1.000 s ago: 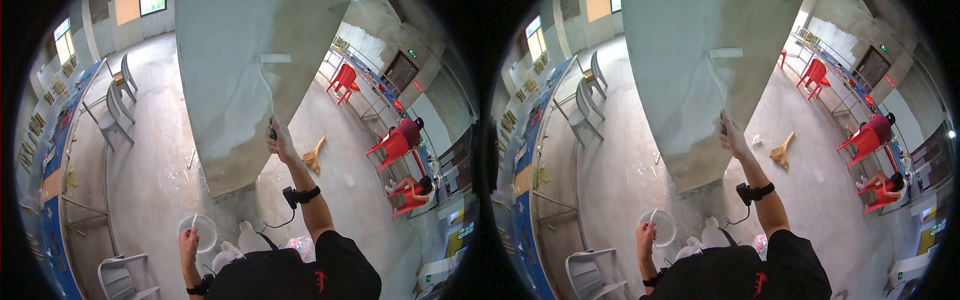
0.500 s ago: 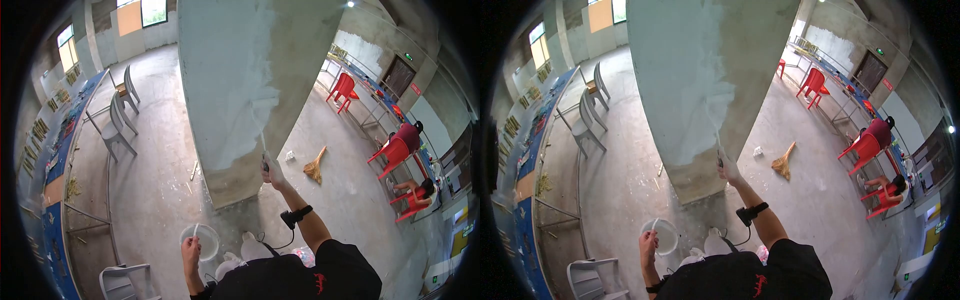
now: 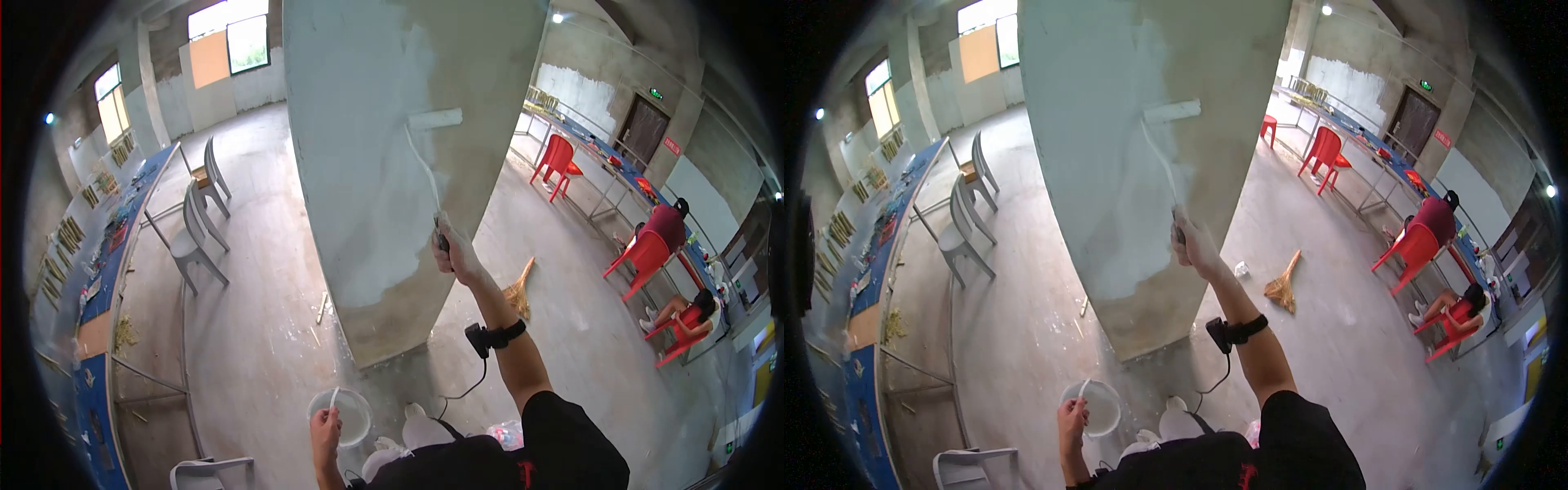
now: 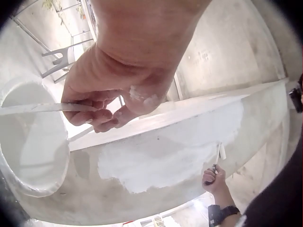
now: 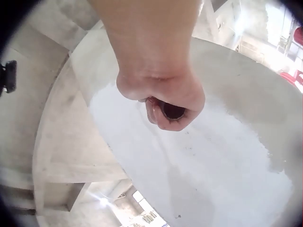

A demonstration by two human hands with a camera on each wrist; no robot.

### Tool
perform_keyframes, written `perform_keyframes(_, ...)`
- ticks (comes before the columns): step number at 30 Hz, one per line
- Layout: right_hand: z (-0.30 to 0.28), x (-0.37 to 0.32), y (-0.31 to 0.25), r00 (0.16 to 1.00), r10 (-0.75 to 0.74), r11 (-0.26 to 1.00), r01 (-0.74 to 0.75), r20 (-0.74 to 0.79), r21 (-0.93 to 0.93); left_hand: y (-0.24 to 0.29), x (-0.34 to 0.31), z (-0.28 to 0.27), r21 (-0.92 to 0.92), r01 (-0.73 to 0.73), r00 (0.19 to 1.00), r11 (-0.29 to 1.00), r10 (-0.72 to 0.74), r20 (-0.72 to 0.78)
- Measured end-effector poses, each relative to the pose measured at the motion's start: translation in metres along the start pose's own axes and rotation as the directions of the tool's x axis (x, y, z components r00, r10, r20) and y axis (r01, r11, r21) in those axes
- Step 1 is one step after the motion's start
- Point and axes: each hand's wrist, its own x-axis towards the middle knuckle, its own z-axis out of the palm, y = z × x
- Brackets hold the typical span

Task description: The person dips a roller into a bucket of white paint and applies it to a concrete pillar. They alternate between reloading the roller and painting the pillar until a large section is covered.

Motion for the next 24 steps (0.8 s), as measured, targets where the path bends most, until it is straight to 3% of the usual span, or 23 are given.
perform_keyframes(3,0.009,0.003,-0.012,0.999,-0.035,0.999,0.036,-0.025,0.028,0.002,0.001,0.001,-0.042,0.007,1.000,0.999,-0.008,-0.011)
perform_keyframes(5,0.011,0.003,-0.025,1.000,-0.027,0.999,0.027,-0.017,0.026,-0.002,0.001,-0.001,-0.198,0.046,0.999,0.979,-0.048,-0.003)
perform_keyframes(9,0.010,0.025,-0.058,0.992,-0.113,0.994,0.114,0.054,-0.005,-0.008,0.009,-0.004,-0.317,0.037,0.999,0.948,-0.046,-0.020)
perform_keyframes(11,0.021,0.029,-0.089,0.988,-0.151,0.987,0.152,0.034,-0.046,-0.010,0.015,-0.007,-0.519,0.142,0.989,0.843,-0.143,0.039)
perform_keyframes(14,0.031,0.039,-0.119,0.981,-0.185,0.982,0.187,0.058,-0.027,-0.022,0.025,-0.010,-0.652,0.164,0.980,0.740,-0.198,0.022)
perform_keyframes(22,0.070,0.041,-0.125,0.979,-0.187,0.974,0.174,0.080,0.146,-0.040,0.035,-0.030,-0.834,0.192,0.943,0.517,-0.332,0.011)
perform_keyframes(24,0.089,0.030,-0.133,0.984,-0.178,0.971,0.177,-0.009,0.158,-0.046,0.040,-0.036,-0.848,0.189,0.935,0.495,-0.355,0.002)
